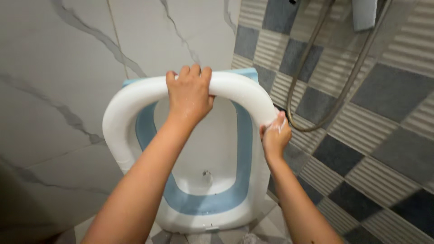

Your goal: The person scrubs a white and blue baby bathtub with a pink cloth, cleaning the rim, interior, and exterior surfaces. The bathtub is rotated and tilted to access different areas while scrubbing.

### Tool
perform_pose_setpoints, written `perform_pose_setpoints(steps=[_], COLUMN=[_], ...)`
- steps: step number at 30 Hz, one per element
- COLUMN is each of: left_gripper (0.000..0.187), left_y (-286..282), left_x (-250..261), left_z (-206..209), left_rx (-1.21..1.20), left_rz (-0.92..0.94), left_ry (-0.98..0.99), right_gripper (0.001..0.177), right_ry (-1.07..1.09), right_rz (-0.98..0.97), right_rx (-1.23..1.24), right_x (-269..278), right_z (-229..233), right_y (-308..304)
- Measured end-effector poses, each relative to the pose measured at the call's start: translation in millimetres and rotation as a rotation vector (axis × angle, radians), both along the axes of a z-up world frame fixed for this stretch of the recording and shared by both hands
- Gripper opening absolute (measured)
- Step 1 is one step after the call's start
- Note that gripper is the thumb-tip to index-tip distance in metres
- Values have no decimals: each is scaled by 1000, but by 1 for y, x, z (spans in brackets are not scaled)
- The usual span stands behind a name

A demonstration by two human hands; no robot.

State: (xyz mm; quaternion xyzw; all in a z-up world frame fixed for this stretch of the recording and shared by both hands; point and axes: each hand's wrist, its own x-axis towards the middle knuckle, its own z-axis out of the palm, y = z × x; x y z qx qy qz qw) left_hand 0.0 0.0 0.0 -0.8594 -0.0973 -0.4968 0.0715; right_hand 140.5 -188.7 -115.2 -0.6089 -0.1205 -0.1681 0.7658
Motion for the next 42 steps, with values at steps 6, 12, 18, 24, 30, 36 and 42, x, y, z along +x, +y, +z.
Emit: perform_pose_setpoints(steps=[6,12,18,24,30,36,42], left_gripper=[40,36,36,39,36,39,35], left_y=[-10,-6,-9,-37,-77,-96,-96], left_x=[4,-4,-4,30,56,63,70], left_z=[0,3,2,3,3,5,6], left_rx=[55,16,11,11,64,48,69], left_rz=[5,-34,-7,-84,-147,-173,-171], left_ry=[-143,-161,-175,-104,-131,-142,-95], right_gripper=[35,41,39,24,31,27,31], right_ry=[-740,-477,-367,-1075,-332,-697,-1079], right_rz=[-356,-91,-83,-368,-284,-424,-449], right_rx=[-437,-282,-162,-629,-321,-594,-637], right_x=[-6,-15,-6,-14,-11,11,9], right_z=[58,21,12,97,68,90,99], right_y=[33,-1,9,33,-47,-42,-45])
